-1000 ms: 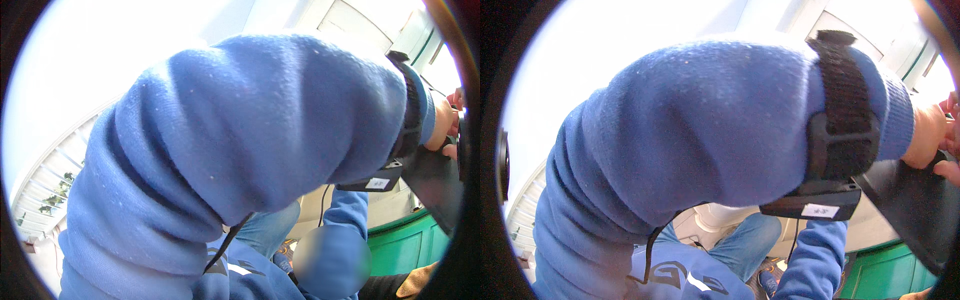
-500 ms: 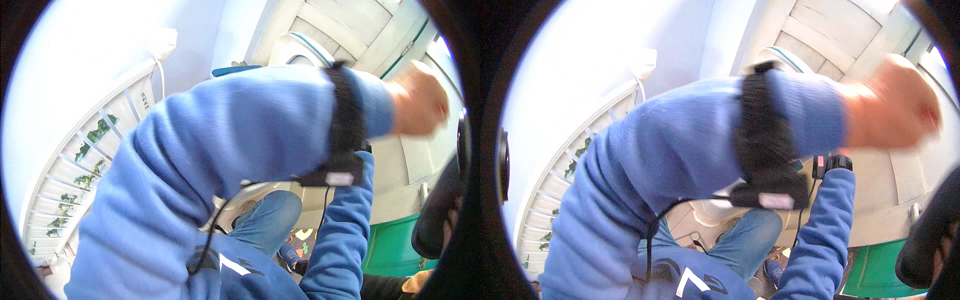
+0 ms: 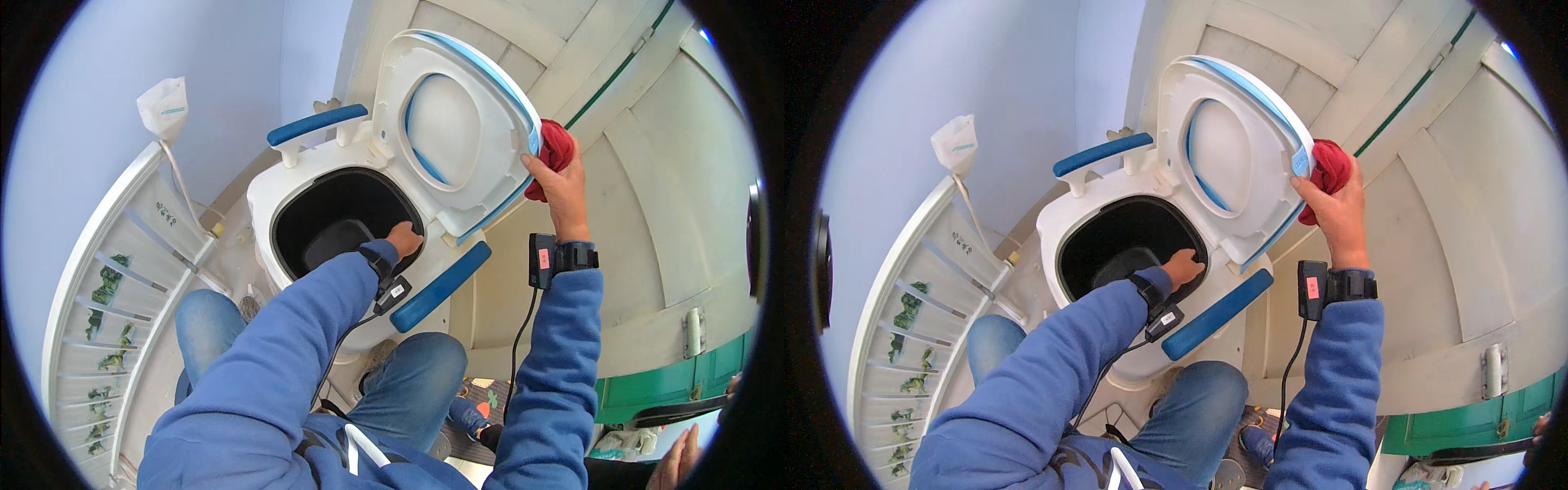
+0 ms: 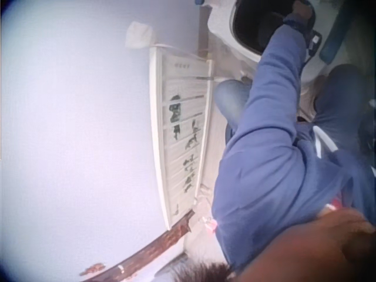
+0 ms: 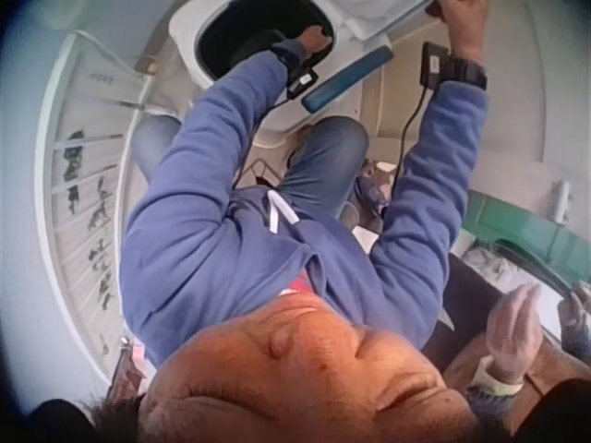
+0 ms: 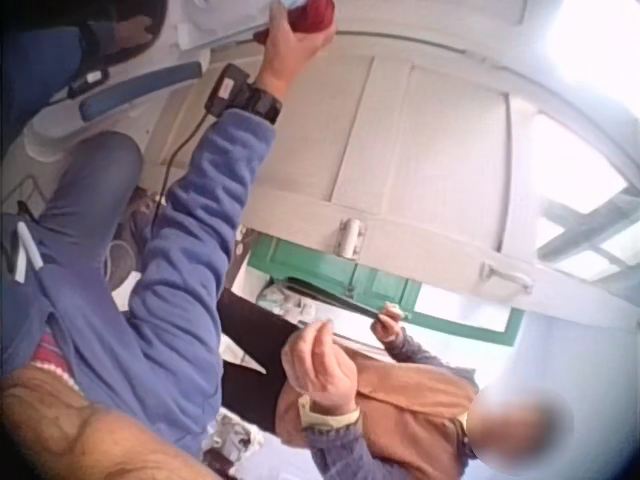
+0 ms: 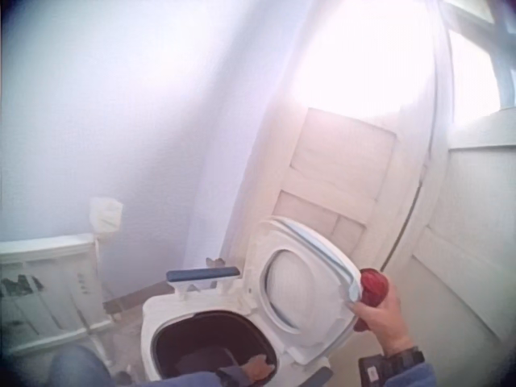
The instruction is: The person wipes a white and blue child's potty with a red cloth. They open the lid, remove the inner insert, wipe the rim and seat, then wipe the lid and exterior before closing it.
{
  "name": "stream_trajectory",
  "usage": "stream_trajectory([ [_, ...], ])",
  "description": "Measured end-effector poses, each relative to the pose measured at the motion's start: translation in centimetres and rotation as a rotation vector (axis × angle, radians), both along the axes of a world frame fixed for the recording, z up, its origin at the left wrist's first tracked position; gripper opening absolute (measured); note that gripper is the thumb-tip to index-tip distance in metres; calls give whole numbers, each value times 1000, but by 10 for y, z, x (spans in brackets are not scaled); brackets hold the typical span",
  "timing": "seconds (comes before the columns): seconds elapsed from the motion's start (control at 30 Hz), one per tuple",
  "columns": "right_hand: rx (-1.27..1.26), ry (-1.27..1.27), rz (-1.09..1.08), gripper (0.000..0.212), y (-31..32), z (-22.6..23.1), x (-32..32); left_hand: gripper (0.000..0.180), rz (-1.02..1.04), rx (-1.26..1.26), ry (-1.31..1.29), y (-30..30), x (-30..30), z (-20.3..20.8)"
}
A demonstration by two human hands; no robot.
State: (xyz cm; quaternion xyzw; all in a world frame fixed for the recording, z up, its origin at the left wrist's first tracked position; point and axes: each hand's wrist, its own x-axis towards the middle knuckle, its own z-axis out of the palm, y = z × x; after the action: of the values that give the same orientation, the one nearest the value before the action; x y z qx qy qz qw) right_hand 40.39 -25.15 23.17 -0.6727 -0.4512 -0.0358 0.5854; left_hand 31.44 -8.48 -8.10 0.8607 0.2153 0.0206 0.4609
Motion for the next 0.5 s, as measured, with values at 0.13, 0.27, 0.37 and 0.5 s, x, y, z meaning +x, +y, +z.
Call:
stream_trajectory([
  [0.13,15,40,-35,56,1,0,-1,36,35,230,-36,-11,-13,12],
  [0.27,51,25,-41,55,1,-3,8,21,-33,335,-29,-14,-25,23],
  [0.37,23,-68,-124,56,0,-7,16,17,-81,444,-48,-16,-29,26],
  [0.5,63,2,-68,58,0,-10,24,16,-126,716,26,-4,-49,27],
])
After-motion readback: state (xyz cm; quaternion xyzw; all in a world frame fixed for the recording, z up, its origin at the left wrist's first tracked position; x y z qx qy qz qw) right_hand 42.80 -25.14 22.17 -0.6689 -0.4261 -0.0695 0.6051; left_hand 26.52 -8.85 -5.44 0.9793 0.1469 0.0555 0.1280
